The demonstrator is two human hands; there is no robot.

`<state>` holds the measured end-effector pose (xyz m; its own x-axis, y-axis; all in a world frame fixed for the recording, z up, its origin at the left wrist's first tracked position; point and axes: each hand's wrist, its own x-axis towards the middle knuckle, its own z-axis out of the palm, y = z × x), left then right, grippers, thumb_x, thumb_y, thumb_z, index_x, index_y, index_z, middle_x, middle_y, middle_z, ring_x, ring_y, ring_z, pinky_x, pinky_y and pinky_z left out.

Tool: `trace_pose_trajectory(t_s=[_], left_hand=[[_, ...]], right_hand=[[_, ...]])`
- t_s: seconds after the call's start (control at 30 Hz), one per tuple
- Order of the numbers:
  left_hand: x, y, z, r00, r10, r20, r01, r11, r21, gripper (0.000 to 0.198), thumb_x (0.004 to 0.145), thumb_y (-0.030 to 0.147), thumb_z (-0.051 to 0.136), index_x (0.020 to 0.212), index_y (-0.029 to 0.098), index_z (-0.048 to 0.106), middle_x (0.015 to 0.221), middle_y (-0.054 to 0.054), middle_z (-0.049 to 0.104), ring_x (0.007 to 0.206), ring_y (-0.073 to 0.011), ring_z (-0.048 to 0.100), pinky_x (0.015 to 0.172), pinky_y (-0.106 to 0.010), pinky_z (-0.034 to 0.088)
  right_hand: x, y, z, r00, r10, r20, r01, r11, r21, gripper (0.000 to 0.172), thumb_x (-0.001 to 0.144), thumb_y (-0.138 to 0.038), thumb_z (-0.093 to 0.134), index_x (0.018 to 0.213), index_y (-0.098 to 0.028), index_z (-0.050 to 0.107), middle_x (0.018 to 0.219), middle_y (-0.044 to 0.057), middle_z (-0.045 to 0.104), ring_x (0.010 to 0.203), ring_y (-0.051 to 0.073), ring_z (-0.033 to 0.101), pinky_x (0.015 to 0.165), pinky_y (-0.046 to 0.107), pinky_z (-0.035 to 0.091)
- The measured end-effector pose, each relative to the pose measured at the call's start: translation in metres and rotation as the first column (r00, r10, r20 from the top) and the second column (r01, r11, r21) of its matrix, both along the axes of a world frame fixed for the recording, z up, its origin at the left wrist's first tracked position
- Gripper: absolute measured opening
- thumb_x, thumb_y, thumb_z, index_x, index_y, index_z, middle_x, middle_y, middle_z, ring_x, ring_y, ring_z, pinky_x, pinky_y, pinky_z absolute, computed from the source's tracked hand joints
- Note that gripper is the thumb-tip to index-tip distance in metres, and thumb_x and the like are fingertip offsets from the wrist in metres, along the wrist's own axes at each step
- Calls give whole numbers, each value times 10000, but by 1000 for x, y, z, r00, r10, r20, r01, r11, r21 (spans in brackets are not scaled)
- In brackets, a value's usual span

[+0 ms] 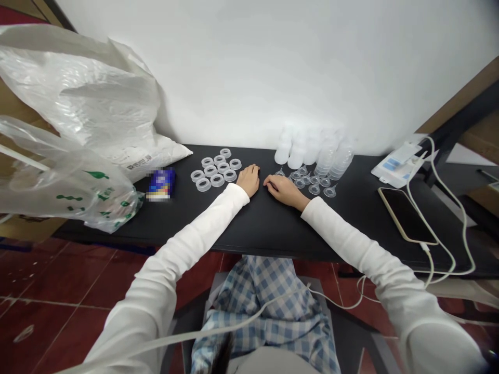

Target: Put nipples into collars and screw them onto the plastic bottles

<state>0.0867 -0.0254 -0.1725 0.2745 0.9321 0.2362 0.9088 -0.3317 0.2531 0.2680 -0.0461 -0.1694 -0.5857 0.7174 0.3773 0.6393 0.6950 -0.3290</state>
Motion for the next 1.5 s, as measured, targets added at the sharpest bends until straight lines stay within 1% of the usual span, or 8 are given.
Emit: trace_pose_trajectory(t_s=[0.33,0.5,0.73,1.03,1.13,1.23,1.33,1.5], left_hand=[[-2,-1,2,999,-36,-19,36,999,1,429,968,144,379,1344,95,581,1480,-226,551,1372,-326,545,1132,-478,451],[-5,-4,6,994,85,68,-94,986,137,459,927,206,470,1359,84,568,1530,-240,502,1446,-375,457,1214,-541,328],[-18,1,2,960,232,160,-261,945,195,509,874,191,517,1368,78,559,1465,-260,559,1502,-430,370,1257,-641,170],[2,-4,10,955,-93,281,83,995,47,268,886,142,570,1151,156,608,1260,-165,594,1165,-276,629,1076,-442,488],[9,-6,11,754,-60,654,89,996,-11,157,872,173,643,1022,173,600,1136,-101,641,1063,-196,655,1027,-372,528],[14,-7,16,321,204,925,122,960,-254,112,915,265,630,934,171,572,962,-55,677,868,-145,680,883,-333,582],[15,-8,24,-10,387,922,233,898,-374,212,948,354,614,879,160,563,854,-54,685,833,-146,706,870,-322,591],[16,-10,29,-105,416,904,274,885,-375,266,977,387,592,835,170,537,780,-34,660,837,-143,722,913,-308,587]], right_hand=[[-5,-12,7,963,-170,208,118,963,242,265,1011,-211,410,1007,-172,673,979,131,672,919,264,583,835,390,422],[-7,-21,12,920,-361,151,282,880,383,275,999,-198,410,1020,-174,683,1085,173,662,986,301,561,874,441,400],[2,-17,-5,908,-418,17,391,863,318,273,968,-191,441,1060,-163,696,1106,215,661,1165,386,507,1071,662,305],[1,-17,-2,924,-383,-14,360,854,375,337,980,-215,449,1258,-186,636,1081,176,672,1084,342,539,1060,589,346],[-2,-21,10,928,-373,-24,358,869,341,329,1032,-267,398,1230,-204,653,1075,155,682,1046,322,569,1007,519,362],[-3,-24,16,946,-317,-72,323,894,310,363,1071,-326,348,1206,-236,673,1001,106,712,975,278,601,951,449,378],[-4,-23,14,964,-217,-156,253,931,265,371,1083,-373,345,1238,-238,653,974,73,740,873,235,622,893,400,405],[-3,-17,7,920,-197,-338,270,945,185,361,1058,-490,417,1101,-204,633,979,77,758,714,194,619,845,387,443]])
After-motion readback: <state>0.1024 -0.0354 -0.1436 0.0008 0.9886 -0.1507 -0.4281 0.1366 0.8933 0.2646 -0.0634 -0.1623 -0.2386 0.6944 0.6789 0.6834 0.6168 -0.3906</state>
